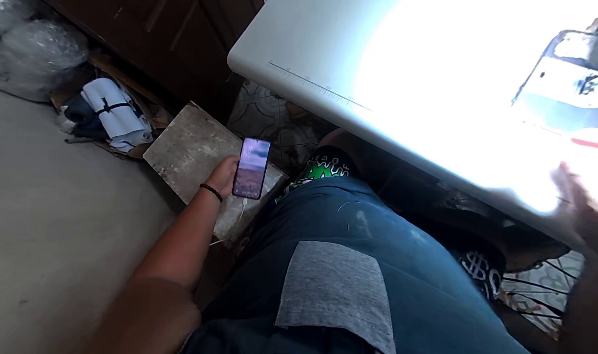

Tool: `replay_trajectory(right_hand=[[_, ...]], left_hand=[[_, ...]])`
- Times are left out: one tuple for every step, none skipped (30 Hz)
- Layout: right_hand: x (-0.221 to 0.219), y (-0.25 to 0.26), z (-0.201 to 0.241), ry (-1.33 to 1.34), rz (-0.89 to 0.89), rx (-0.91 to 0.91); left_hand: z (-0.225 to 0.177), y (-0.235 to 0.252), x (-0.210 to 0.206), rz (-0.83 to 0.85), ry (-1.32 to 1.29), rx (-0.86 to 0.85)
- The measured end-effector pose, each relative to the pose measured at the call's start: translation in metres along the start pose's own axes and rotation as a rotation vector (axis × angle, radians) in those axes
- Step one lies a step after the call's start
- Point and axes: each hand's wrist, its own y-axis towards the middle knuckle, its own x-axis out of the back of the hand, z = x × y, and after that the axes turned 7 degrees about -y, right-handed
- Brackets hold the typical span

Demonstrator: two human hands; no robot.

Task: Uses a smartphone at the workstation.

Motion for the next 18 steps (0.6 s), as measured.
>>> replay_trajectory(right_hand=[[-0.007,0.014,0.035,0.131,0.056,-0.029],[-0.014,0.026,0.078,0.268,0.131,-0.079],[-0.025,0.036,0.115,0.405,0.222,-0.133],[-0.038,0.043,0.142,0.516,0.336,-0.162],[-0.051,0.048,0.164,0.589,0.456,-0.167],[-0.064,0.052,0.180,0.638,0.565,-0.161],[-0.077,0.056,0.194,0.675,0.654,-0.154],[-0.087,0.058,0.206,0.701,0.726,-0.155],[-0.095,0.060,0.216,0.730,0.782,-0.172],[-0.101,0.059,0.224,0.770,0.814,-0.198],[-0.106,0.057,0.230,0.822,0.828,-0.231],[-0.108,0.053,0.235,0.867,0.826,-0.268],[-0.111,0.049,0.237,0.904,0.808,-0.305],[-0.112,0.045,0.237,0.933,0.780,-0.342],[-0.113,0.042,0.234,0.958,0.749,-0.365],[-0.114,0.040,0.231,0.981,0.713,-0.384],[-0.115,0.038,0.228,1.003,0.680,-0.409],[-0.115,0.037,0.225,1.029,0.655,-0.438]], left_hand=[[-0.014,-0.002,-0.007,0.062,-0.009,-0.087],[-0.029,-0.007,-0.017,0.112,-0.028,-0.168],[-0.043,-0.016,-0.031,0.144,-0.059,-0.238],[-0.056,-0.027,-0.046,0.170,-0.096,-0.295],[-0.066,-0.040,-0.062,0.196,-0.141,-0.347],[-0.074,-0.053,-0.079,0.218,-0.184,-0.396],[-0.078,-0.065,-0.095,0.242,-0.222,-0.441],[-0.081,-0.075,-0.109,0.278,-0.243,-0.479],[-0.081,-0.083,-0.121,0.312,-0.258,-0.509],[-0.080,-0.088,-0.131,0.353,-0.258,-0.532],[-0.078,-0.093,-0.140,0.391,-0.254,-0.547],[-0.076,-0.096,-0.147,0.416,-0.238,-0.563],[-0.074,-0.098,-0.152,0.433,-0.203,-0.585],[-0.072,-0.098,-0.155,0.451,-0.167,-0.604],[-0.070,-0.099,-0.158,0.465,-0.147,-0.608],[-0.068,-0.100,-0.161,0.480,-0.138,-0.596],[-0.067,-0.102,-0.164,0.496,-0.136,-0.576],[-0.066,-0.104,-0.166,0.511,-0.133,-0.560]])
